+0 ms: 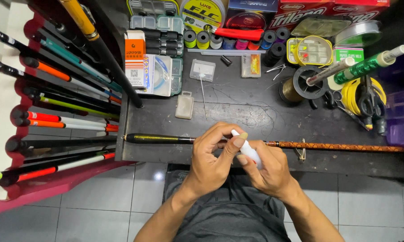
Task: Repairing a fishing rod by applying adhesive and wrapping the section with yellow tape.
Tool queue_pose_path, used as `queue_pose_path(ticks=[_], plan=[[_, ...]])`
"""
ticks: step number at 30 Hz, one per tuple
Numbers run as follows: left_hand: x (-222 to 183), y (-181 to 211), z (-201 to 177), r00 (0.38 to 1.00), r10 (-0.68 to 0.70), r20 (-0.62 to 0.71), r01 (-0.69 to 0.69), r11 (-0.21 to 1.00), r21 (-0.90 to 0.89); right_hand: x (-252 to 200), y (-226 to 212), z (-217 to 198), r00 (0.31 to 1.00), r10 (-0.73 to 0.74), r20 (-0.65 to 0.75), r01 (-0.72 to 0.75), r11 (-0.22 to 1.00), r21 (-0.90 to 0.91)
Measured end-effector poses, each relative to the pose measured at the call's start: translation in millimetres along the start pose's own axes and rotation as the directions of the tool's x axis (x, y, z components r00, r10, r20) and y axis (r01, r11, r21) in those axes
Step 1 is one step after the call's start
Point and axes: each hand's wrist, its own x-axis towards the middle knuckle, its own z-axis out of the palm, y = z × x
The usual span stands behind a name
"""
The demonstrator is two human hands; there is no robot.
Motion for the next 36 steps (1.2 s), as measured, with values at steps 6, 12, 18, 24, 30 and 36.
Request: queue_pose_path(ticks=[6, 12, 18, 24, 30, 36], plan=[[2, 12, 0, 0.997, 0.067, 0.025, -0.068, 0.997, 0.044, 5, -15, -4, 0.997, -0.042, -0.065, 0.040, 0.999, -0.024], [-1, 11, 2, 0.995, 0.081, 0.054, -0.082, 0.996, 0.019, 4, -19, -5, 0.993, -0.062, -0.103, 0.057, 0.997, -0.050], [0, 20, -4, 0.980, 0.066, 0.189, -0.072, 0.997, 0.023, -5, -22, -3, 0.985, -0.135, -0.106, 0.125, 0.988, -0.095], [2, 26, -12, 0.947, 0.051, 0.317, -0.072, 0.996, 0.054, -19, -17, 2, 0.985, -0.151, -0.087, 0.139, 0.981, -0.136], [0, 25, -15, 0.934, 0.062, 0.353, -0.085, 0.995, 0.048, -21, -15, 5, 0.984, -0.158, -0.082, 0.150, 0.983, -0.104], [4, 23, -21, 0.948, 0.095, 0.303, -0.137, 0.983, 0.121, -4, -12, 9, 0.992, -0.124, -0.034, 0.122, 0.991, -0.058]])
